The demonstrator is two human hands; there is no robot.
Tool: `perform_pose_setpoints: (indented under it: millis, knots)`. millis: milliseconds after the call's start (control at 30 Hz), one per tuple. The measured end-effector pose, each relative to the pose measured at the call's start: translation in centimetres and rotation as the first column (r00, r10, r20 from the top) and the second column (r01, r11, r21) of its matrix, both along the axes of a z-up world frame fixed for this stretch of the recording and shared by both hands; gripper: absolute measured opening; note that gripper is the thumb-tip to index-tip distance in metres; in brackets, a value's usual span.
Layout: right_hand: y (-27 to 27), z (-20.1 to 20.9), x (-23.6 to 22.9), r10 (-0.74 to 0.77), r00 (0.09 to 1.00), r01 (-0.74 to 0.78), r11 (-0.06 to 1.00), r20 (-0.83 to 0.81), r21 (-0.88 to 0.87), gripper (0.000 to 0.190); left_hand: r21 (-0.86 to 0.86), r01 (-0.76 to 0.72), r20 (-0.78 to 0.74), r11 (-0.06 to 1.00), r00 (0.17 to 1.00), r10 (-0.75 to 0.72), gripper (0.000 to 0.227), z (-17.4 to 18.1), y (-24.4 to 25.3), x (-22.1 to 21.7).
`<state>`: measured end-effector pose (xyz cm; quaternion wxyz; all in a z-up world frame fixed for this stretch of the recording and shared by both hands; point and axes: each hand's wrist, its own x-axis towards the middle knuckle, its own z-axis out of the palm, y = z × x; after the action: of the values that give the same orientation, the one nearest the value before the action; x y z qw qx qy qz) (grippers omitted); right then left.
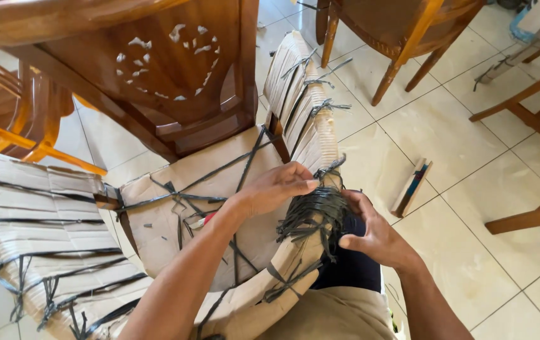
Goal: The person sits with an upside-down wooden chair on their lap and ties black plastic strapping around the chair frame, pulling each strap tight and knotting it by hand. They occasionally use red-handled scissors to trim the strap ends and continue knotting new straps along the frame.
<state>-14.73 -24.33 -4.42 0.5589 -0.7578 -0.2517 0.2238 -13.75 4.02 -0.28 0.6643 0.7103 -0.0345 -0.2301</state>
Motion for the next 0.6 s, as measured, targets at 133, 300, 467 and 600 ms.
perform_pose_setpoints:
  millis: [133,300,467,600]
  knots:
    - [1.3,0.8,-0.9,-0.027,1.0,0.025,0.988,-0.008,-0.15,0.103,-0.06,0.073,-0.011,0.996,0.997,-0.074,0.049,-1.1,0.2,0.4]
    - [3.2,0.8,-1.7,-0.218,0.969,0.24,0.941,0.117,-0.238,0.061,0.037,0.142,0.057,0.989,0.988,-0.144,0.072,-1.1,-0.3,0.3]
    - [0.7,2.6,0.5,-0.146,0.98,0.176,0.951,0.132,-0.252,0.032,0.142,0.078,0.191,0.987,0.976,-0.105,0.078,0.9,-0.7,-1.2]
    - [1.1,10.9,2.0,0.109,0.915,0.057,0.918,0.388,-0.391,0.026,0.202,0.001,0.502,0.979,0.858,-0.105,0.094,5.9,-0.9,-2.7]
